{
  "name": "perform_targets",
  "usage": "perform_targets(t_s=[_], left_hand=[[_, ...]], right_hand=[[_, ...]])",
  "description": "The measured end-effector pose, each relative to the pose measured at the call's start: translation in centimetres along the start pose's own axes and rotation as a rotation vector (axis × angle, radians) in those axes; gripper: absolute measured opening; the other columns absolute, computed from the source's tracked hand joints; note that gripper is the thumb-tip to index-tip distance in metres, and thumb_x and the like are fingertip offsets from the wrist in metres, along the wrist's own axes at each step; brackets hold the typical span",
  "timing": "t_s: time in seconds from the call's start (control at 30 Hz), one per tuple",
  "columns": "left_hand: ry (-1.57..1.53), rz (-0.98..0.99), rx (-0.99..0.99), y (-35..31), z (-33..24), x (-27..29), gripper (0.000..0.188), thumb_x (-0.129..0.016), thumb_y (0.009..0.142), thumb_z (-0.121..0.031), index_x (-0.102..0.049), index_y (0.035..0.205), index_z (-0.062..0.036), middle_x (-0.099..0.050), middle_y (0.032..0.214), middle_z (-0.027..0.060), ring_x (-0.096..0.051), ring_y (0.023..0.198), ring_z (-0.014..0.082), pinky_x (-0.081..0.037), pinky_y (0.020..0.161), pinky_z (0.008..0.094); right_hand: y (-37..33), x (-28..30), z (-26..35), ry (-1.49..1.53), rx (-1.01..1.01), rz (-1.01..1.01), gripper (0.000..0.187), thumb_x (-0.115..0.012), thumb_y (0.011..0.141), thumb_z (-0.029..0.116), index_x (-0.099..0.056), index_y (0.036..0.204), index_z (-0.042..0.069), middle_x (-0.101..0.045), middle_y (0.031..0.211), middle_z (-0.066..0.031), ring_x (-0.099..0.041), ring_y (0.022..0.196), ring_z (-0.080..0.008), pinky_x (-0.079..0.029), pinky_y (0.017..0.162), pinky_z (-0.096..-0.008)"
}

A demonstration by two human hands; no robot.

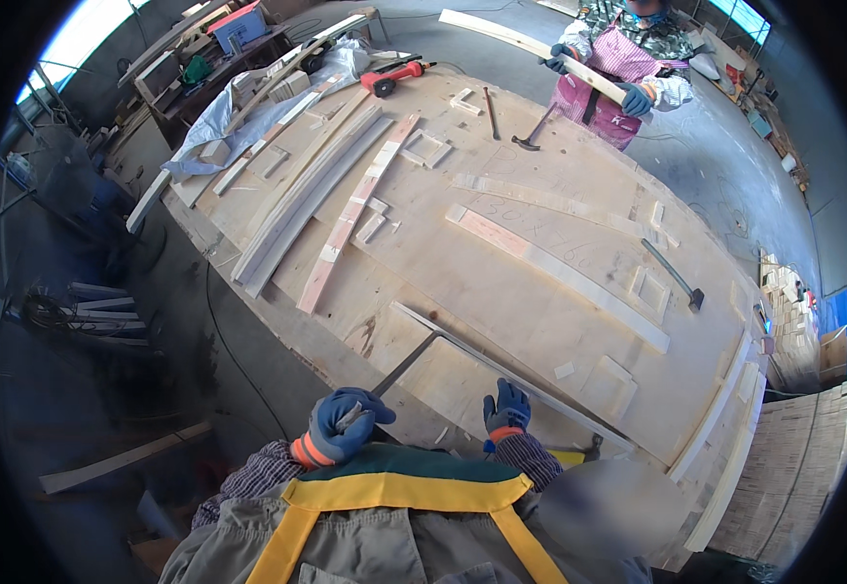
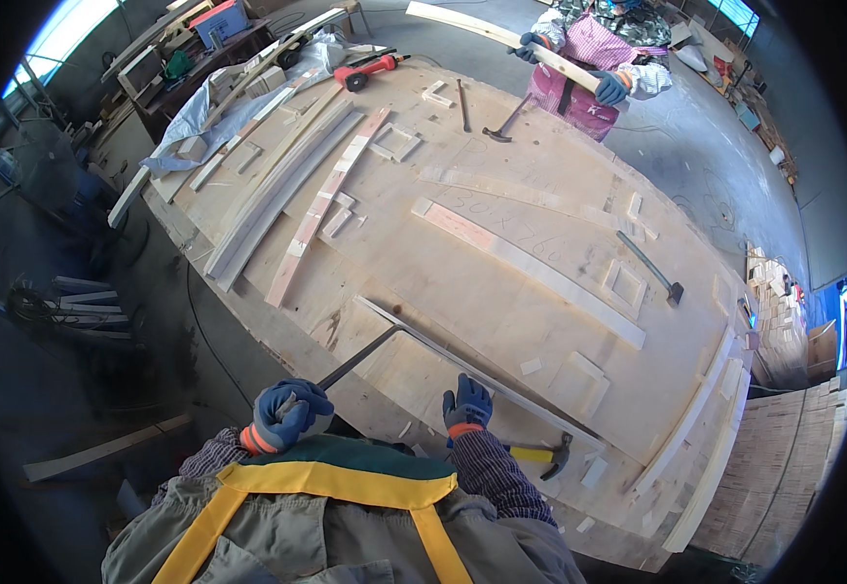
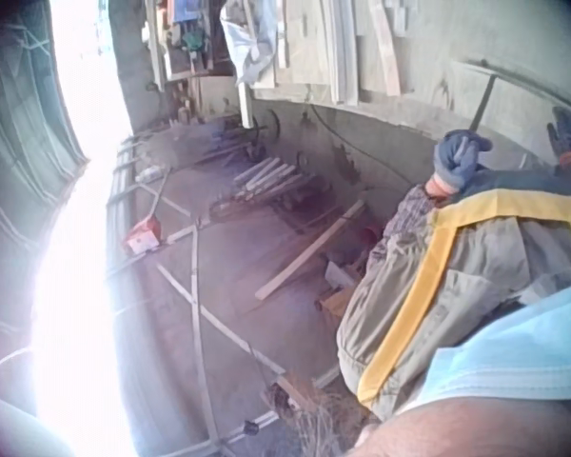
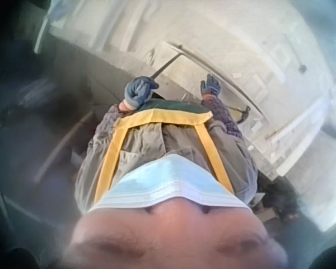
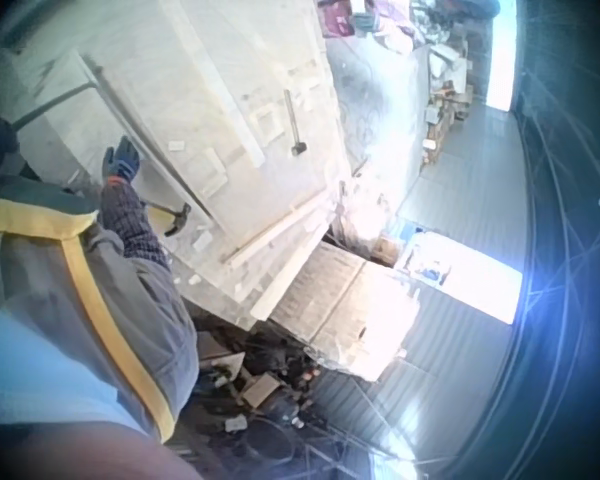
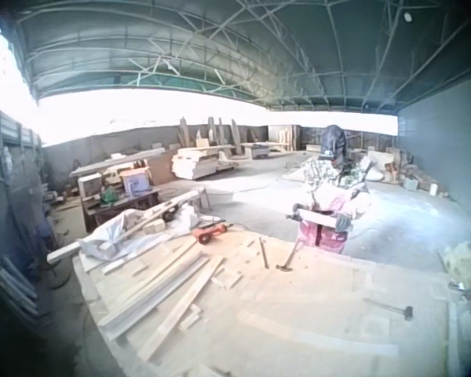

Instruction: The person uses a crowbar and hammer to pry apart two thin wooden planks that are stuck together on a workbench. After separating them, the person places the planks aside and picks up another plank to inspect it.

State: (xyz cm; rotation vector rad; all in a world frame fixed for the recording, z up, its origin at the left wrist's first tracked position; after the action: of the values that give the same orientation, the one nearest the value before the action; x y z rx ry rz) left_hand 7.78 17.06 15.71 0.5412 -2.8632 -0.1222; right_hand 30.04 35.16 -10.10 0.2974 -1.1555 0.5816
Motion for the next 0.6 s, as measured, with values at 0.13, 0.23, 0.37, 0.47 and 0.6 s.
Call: perform_targets(t_s=[0.13,0.23,0.37,0.47,0.6], left_hand=[[-0.092,-0.083,0.224,0.6,0.9,-0.1,0.018,-0.053,0.085,-0.011,-0.067,0.087,-0.0005,-0.063,0.072,0.0037,-0.056,0.066,0.0134,-0.046,0.063,0.029],[-0.054,-0.109,0.263,1.4,0.9,-0.1,0.024,-0.05,0.09,-0.015,-0.067,0.087,0.001,-0.049,0.057,-0.0035,-0.041,0.05,0.0044,-0.034,0.047,0.0219],[-0.085,-0.158,0.235,2.6,0.7,-0.1,0.029,-0.048,0.094,-0.019,-0.067,0.086,0.0013,-0.051,0.056,-0.0019,-0.042,0.048,0.0048,-0.034,0.046,0.021],[-0.085,-0.212,0.231,3.1,0.6,0.1,0.031,-0.047,0.094,-0.019,-0.067,0.085,0.0023,-0.053,0.055,0.0,-0.043,0.047,0.0054,-0.034,0.045,0.0208],[-0.089,-0.222,0.203,3.8,0.1,0.0,0.034,-0.046,0.094,-0.021,-0.067,0.084,0.0033,-0.052,0.053,0.0007,-0.042,0.045,0.0059,-0.033,0.043,0.0211]], right_hand=[[-3.2,-0.8,-1.2,0.032,-0.101,0.111,0.052,-0.058,0.082,0.036,-0.05,0.126,0.011,-0.054,0.124,-0.0146,-0.049,0.114,-0.0332,-0.039,0.096,-0.0455],[-4.1,-1.6,-1.0,0.041,-0.165,0.221,0.052,-0.056,0.084,0.038,-0.049,0.128,0.011,-0.053,0.127,-0.0147,-0.048,0.117,-0.0333,-0.039,0.097,-0.0443],[-3.5,-1.2,-0.1,0.09,-0.2,0.261,0.051,-0.054,0.085,0.038,-0.049,0.128,0.01,-0.051,0.129,-0.0151,-0.047,0.118,-0.0331,-0.039,0.098,-0.0437],[-3.2,-0.9,-0.2,0.13,-0.261,0.304,0.051,-0.053,0.086,0.038,-0.048,0.128,0.009,-0.051,0.129,-0.0155,-0.047,0.118,-0.0333,-0.039,0.098,-0.0432],[-4.3,-0.9,-2.0,0.128,-0.359,0.331,0.05,-0.053,0.087,0.037,-0.048,0.128,0.009,-0.051,0.128,-0.0177,-0.048,0.117,-0.0348,-0.039,0.098,-0.0437]])
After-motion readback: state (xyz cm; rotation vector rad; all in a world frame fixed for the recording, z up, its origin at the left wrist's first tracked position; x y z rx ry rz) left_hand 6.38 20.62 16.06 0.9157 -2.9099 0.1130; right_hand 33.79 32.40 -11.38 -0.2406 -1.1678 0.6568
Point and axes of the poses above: each hand's wrist, its own y-axis towards the middle knuckle, its own x-axis out of the back of the hand, z = x × y, the point moved 8 cm from there along y, towards the middle knuckle
